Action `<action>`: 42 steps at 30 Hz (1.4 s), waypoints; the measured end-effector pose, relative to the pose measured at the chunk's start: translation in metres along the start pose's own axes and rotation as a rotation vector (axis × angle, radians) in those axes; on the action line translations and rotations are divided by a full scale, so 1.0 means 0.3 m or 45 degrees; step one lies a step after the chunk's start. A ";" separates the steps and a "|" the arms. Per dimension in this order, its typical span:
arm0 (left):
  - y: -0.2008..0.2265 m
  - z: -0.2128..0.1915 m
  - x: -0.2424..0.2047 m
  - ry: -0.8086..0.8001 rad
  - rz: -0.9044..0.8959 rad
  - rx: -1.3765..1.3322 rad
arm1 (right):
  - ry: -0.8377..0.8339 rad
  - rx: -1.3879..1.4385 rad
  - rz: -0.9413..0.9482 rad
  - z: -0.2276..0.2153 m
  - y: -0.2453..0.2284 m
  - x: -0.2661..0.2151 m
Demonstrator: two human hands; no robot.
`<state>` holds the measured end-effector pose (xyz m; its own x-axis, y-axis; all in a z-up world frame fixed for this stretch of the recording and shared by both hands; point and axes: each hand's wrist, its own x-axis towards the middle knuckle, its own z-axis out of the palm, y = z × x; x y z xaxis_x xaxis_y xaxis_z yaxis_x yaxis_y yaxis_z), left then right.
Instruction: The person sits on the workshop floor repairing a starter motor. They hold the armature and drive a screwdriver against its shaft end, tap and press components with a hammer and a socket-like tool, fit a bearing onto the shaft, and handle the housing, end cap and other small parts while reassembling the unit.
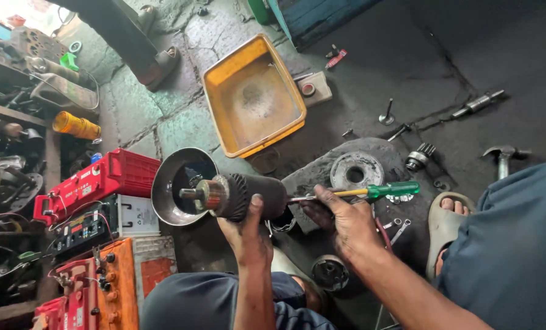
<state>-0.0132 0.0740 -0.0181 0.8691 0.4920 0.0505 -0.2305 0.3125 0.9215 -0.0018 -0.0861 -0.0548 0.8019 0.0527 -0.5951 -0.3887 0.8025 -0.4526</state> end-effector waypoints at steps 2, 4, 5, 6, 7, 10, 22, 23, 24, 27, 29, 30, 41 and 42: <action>0.013 0.019 -0.006 -0.004 0.010 -0.006 | 0.015 -0.009 0.008 0.003 0.001 0.004; 0.025 0.043 -0.010 0.021 0.000 -0.054 | 0.048 0.078 0.051 -0.019 0.022 0.029; 0.022 0.041 -0.007 0.023 0.006 -0.061 | 0.042 0.071 0.047 -0.019 0.028 0.036; 0.019 0.040 -0.004 0.017 -0.003 -0.047 | -0.019 0.104 0.098 -0.020 0.033 0.042; 0.016 0.036 -0.006 0.013 -0.015 -0.031 | -0.077 0.136 0.153 -0.024 0.040 0.046; 0.003 0.028 -0.005 -0.014 0.047 0.073 | -0.088 0.152 0.190 -0.006 0.043 0.036; 0.054 0.101 -0.019 -0.062 0.044 0.205 | 0.021 -0.830 -0.580 0.110 -0.091 -0.136; 0.048 0.094 -0.016 -0.064 0.045 0.207 | 0.022 -0.826 -0.580 0.112 -0.088 -0.138; 0.043 0.087 -0.012 -0.046 0.037 0.157 | 0.028 -0.883 -0.640 0.114 -0.086 -0.141; 0.063 0.078 0.011 -0.020 -0.023 0.156 | 0.040 -0.911 -0.704 0.121 -0.076 -0.144; 0.086 0.080 0.027 -0.007 -0.076 0.206 | 0.047 -0.887 -0.705 0.114 -0.058 -0.137; 0.098 0.083 0.036 -0.037 -0.093 0.197 | 0.034 -0.717 -0.657 0.109 -0.045 -0.129; 0.116 0.113 0.024 -0.239 -0.054 0.343 | 0.048 -0.479 -0.597 0.085 -0.059 -0.121; 0.100 0.109 0.025 -0.174 -0.045 0.348 | 0.114 -0.767 -0.697 0.088 -0.066 -0.136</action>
